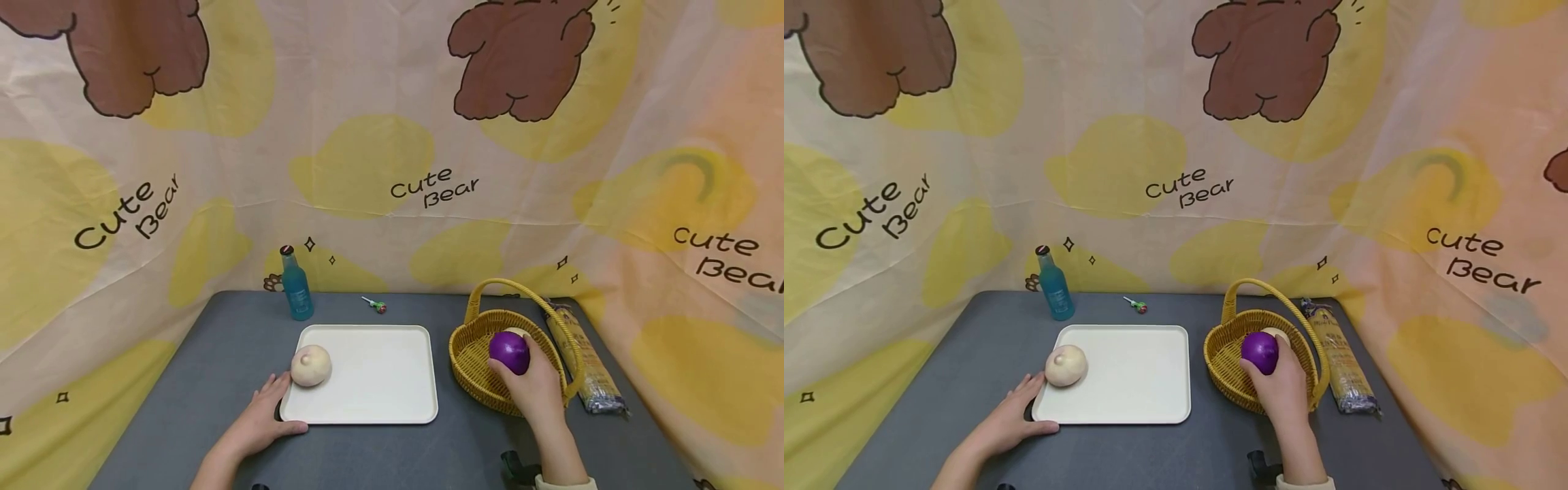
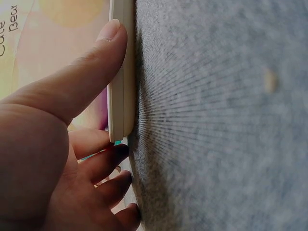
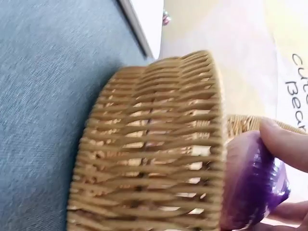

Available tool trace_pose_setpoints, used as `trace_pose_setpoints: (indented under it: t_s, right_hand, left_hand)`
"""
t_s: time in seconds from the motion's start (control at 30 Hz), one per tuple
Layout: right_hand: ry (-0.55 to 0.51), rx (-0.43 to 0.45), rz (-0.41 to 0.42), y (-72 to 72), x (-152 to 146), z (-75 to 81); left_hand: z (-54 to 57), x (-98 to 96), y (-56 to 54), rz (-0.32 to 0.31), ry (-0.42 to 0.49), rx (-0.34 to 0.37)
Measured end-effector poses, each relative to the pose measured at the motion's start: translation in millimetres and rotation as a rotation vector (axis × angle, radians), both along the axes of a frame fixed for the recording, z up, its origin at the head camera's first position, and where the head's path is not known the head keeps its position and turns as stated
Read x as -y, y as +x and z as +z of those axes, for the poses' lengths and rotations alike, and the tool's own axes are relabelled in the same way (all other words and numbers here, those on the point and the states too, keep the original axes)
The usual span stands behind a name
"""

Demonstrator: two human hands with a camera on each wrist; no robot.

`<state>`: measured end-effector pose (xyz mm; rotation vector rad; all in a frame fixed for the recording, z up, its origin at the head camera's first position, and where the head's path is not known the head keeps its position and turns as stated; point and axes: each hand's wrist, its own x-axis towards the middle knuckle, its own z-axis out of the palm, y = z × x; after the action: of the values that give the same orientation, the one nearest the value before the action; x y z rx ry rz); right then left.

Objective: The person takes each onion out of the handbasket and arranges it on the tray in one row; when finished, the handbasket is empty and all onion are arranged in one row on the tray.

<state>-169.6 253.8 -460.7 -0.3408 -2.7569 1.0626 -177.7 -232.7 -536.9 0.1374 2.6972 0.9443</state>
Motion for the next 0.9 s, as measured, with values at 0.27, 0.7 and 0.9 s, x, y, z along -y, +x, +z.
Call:
trace_pose_setpoints:
  t_s: [0.27, 0.7, 0.9]
  right_hand:
    - [-0.060, -0.104, 0.022, -2.0, 18, 9.5]
    - [-0.124, -0.181, 0.082, -7.8, 49, 10.9]
    - [-0.147, -0.197, 0.116, -10.5, 63, 11.6]
  left_hand:
    - [0.7, -0.1, -0.3, -0.001, -0.008, -0.003]
    - [1.5, -0.7, 0.8, -0.001, -0.007, 0.001]
    - [3.5, -0.7, 1.7, -0.004, 0.000, -0.009]
